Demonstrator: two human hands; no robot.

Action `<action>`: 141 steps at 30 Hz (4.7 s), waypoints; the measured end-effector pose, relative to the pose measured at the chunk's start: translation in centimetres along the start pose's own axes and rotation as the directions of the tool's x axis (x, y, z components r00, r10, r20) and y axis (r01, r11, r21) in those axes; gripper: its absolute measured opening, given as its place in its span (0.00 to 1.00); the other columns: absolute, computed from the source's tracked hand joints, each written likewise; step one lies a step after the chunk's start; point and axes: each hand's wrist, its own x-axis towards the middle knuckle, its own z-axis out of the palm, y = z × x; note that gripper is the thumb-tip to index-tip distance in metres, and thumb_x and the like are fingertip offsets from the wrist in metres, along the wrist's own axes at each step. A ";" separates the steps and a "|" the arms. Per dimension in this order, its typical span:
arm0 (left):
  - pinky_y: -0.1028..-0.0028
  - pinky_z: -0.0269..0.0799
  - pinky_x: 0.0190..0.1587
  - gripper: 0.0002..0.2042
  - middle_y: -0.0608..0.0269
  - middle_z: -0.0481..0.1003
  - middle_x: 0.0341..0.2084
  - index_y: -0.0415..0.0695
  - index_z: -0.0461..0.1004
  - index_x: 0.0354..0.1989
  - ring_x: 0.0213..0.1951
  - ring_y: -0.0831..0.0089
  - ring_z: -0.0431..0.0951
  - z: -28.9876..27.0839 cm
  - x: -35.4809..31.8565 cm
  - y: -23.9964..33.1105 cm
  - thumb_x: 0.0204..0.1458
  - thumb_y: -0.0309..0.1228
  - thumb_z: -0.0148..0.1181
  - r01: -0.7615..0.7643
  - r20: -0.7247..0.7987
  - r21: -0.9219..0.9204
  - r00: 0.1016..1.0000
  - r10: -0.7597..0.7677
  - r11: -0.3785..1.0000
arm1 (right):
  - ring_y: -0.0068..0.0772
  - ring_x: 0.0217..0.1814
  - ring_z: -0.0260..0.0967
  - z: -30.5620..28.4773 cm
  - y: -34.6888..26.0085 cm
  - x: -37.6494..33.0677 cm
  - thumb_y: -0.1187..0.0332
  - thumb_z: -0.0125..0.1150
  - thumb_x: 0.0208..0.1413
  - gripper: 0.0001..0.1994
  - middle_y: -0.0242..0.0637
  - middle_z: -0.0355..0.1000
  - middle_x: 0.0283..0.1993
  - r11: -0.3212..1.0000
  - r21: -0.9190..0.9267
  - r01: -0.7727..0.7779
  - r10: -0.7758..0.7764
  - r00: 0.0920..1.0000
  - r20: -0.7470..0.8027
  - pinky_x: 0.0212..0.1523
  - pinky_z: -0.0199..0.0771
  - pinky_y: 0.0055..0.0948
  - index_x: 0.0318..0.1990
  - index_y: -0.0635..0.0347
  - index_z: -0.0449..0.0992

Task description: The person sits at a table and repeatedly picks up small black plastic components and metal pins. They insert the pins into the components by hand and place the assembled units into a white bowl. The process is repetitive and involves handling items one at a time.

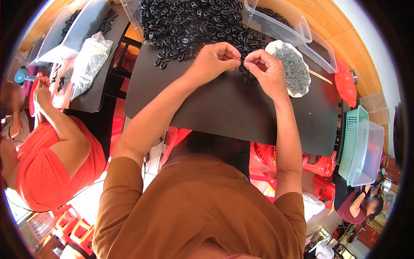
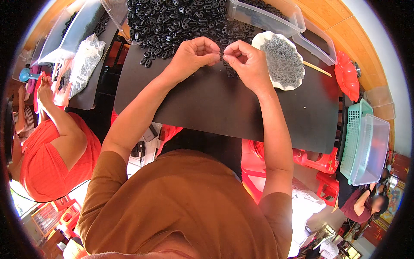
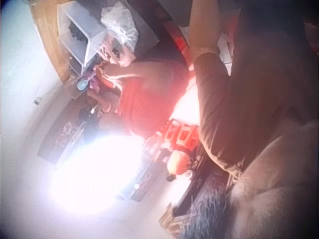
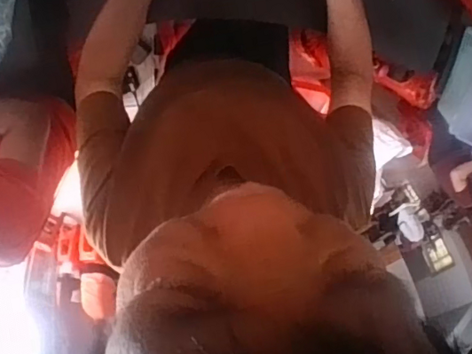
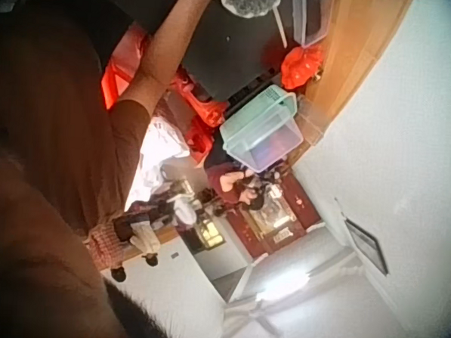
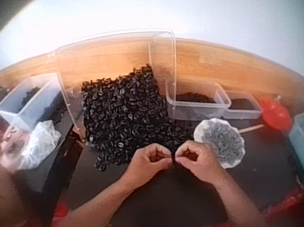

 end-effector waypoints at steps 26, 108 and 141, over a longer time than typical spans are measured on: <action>0.80 0.75 0.38 0.05 0.65 0.78 0.28 0.39 0.74 0.34 0.31 0.79 0.78 0.2 -0.1 -0.1 0.52 0.23 0.64 0.024 -0.048 0.037 0.999 -0.022 0.999 | 0.21 0.32 0.73 -0.1 -0.8 -0.2 0.76 0.63 0.54 0.04 0.31 0.77 0.32 0.988 -0.157 -0.012 0.015 1.000 0.022 0.36 0.74 0.23 0.37 0.62 0.77; 0.65 0.73 0.41 0.09 0.54 0.75 0.33 0.39 0.76 0.40 0.37 0.58 0.77 -5.6 -4.5 1.8 0.49 0.20 0.59 -0.190 0.079 0.872 0.964 0.253 0.451 | 0.18 0.31 0.73 1.7 -0.2 -1.2 0.78 0.66 0.51 0.05 0.30 0.77 0.31 0.989 -0.062 0.131 -0.126 0.988 0.086 0.34 0.73 0.19 0.35 0.62 0.77; 0.79 0.77 0.44 0.07 0.63 0.78 0.36 0.39 0.76 0.41 0.39 0.78 0.79 -1.0 -2.3 1.1 0.58 0.28 0.61 0.103 0.082 -0.172 0.993 -0.090 0.980 | 0.13 0.31 0.67 1.2 -0.4 -0.7 0.73 0.62 0.58 0.05 0.25 0.74 0.32 0.954 0.290 -0.073 0.051 0.995 0.081 0.33 0.68 0.16 0.41 0.60 0.77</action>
